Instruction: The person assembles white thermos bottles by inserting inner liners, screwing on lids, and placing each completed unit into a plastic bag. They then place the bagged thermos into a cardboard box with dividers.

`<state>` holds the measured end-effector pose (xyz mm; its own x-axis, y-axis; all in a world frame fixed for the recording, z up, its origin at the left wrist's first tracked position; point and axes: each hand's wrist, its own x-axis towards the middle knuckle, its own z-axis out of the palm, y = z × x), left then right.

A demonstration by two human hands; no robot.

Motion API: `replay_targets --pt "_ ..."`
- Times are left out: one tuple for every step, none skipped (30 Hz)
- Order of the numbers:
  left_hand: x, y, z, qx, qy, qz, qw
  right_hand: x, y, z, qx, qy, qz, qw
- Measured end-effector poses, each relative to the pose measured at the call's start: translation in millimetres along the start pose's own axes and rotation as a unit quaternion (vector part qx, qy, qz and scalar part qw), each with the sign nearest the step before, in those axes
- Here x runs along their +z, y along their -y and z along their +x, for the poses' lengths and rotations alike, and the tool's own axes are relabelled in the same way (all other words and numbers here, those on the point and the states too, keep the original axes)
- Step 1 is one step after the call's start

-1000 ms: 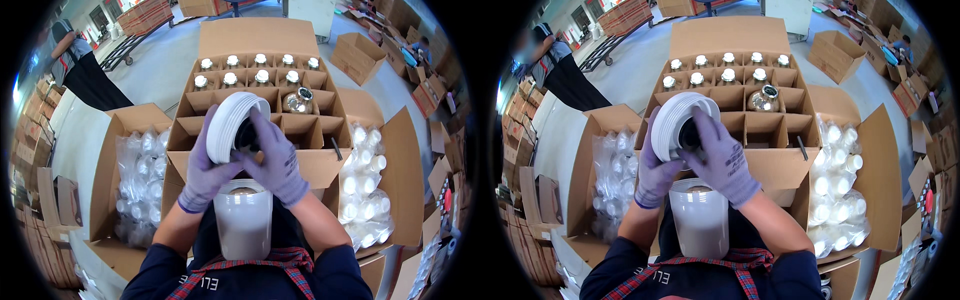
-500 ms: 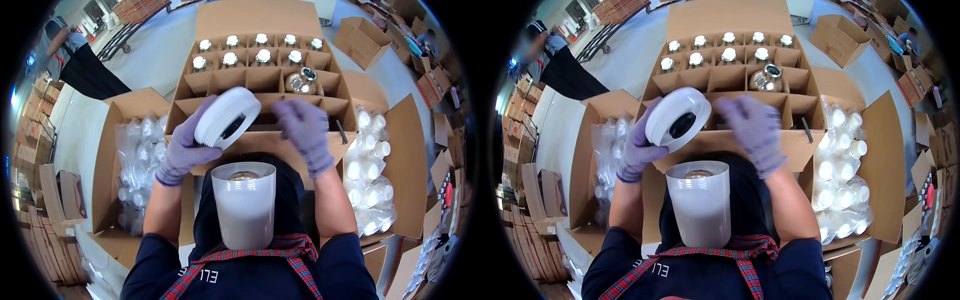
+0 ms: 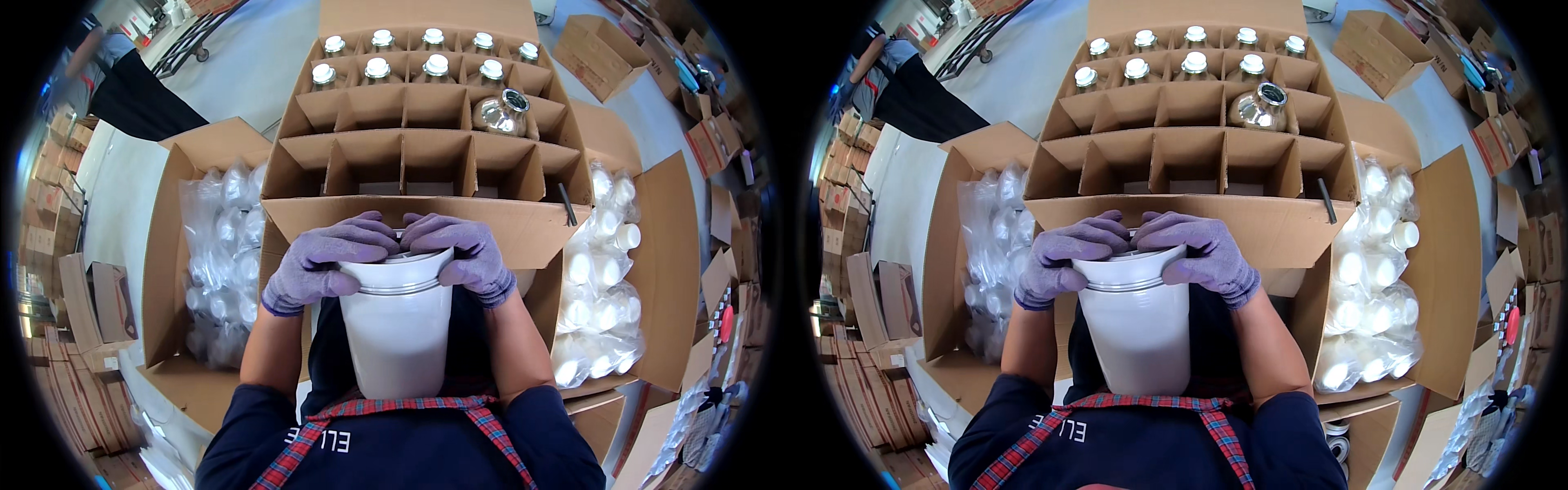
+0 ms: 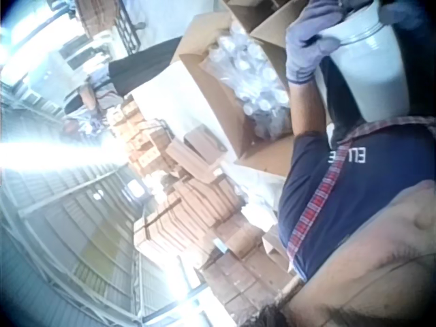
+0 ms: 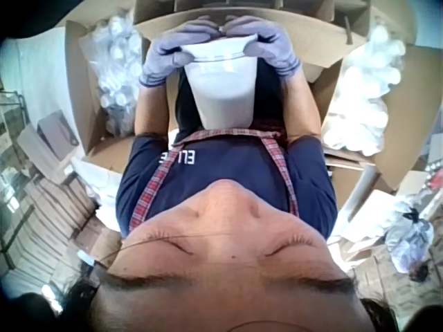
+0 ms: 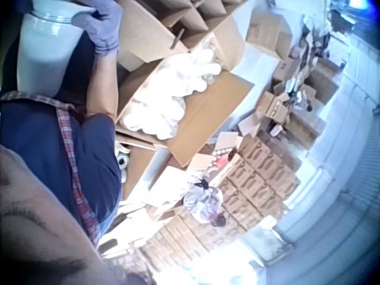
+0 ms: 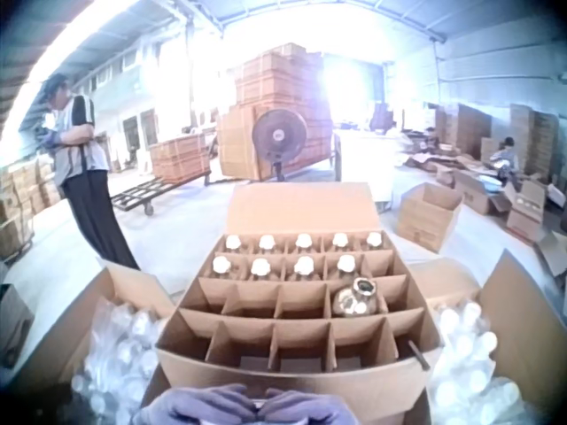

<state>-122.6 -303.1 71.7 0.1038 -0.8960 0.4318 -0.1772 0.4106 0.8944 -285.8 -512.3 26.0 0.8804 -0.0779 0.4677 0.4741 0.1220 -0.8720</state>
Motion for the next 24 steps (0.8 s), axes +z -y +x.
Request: replay_targets --pt "3 -2 0 0.003 -0.002 0.009 1.0 0 0 -2 -0.001 0.003 0.002 1.0" --pt "7 -2 1 0.006 -0.003 0.018 1.0 1 1 -5 -0.002 0.006 0.004 1.0" --pt "13 -3 -3 -0.018 -0.046 0.036 0.998 5 7 -7 -0.016 -0.001 -0.039 0.999" --pt "22 0 -11 -0.044 -0.092 0.057 0.993 19 30 -4 -0.043 0.002 -0.118 0.992" --pt "25 7 -17 -0.068 -0.141 0.081 0.984 33 51 -3 -0.07 0.001 -0.197 0.978" --pt "24 14 -22 -0.208 -0.193 0.047 0.958 46 76 -2 -0.096 -0.009 -0.277 0.956" --pt "13 26 -19 -0.283 -0.097 0.185 0.936 54 85 -12 -0.115 0.017 -0.312 0.943" --pt "19 28 -27 -0.287 -0.207 0.204 0.913 62 93 -22 -0.133 0.045 -0.34 0.93" --pt "22 27 -20 -0.274 -0.302 0.223 0.885 54 88 -23 -0.107 -0.016 -0.37 0.923" --pt "37 13 -15 -0.14 -0.386 0.069 0.909 45 72 -20 -0.08 -0.065 -0.379 0.92" --pt "54 -4 -4 0.01 -0.45 -0.101 0.887 38 68 -18 -0.047 -0.119 -0.397 0.909" --pt "43 -4 -6 -0.098 -0.327 -0.007 0.94 47 73 -6 -0.042 -0.081 -0.402 0.911" --pt "36 -7 -12 -0.175 -0.178 0.108 0.962 57 84 2 -0.034 -0.037 -0.403 0.914" --pt "21 22 -18 -0.266 -0.165 0.222 0.923 63 101 7 -0.104 0.048 -0.277 0.954" --pt "8 46 -37 -0.367 -0.148 0.332 0.857 77 100 -8 0.0 0.042 -0.116 0.992" --pt "23 13 -12 -0.285 -0.221 0.313 0.879 89 98 -22 0.098 -0.009 0.049 0.994" --pt "38 6 -5 -0.183 -0.408 0.007 0.894 93 92 -30 0.165 -0.05 0.083 0.982" --pt "43 -4 -7 -0.161 -0.309 0.067 0.935 96 89 -28 0.219 -0.088 0.118 0.965" --pt "45 -9 -9 -0.137 -0.206 0.126 0.961 89 88 -22 0.084 -0.029 0.005 0.996" --pt "41 3 -14 -0.25 -0.238 0.019 0.938 82 89 -14 -0.054 0.032 -0.107 0.992" --pt "23 11 -7 -0.366 -0.147 0.116 0.912 80 92 -9 -0.191 0.087 -0.214 0.954" --pt "30 12 -11 -0.319 -0.245 0.149 0.903 84 103 -6 -0.186 0.063 -0.171 0.965" --pt "44 9 -14 -0.268 -0.34 0.18 0.883 79 89 -22 -0.075 0.007 -0.255 0.964" --pt "53 7 -24 -0.151 -0.469 -0.173 0.853 71 63 -34 0.037 -0.031 -0.329 0.943"
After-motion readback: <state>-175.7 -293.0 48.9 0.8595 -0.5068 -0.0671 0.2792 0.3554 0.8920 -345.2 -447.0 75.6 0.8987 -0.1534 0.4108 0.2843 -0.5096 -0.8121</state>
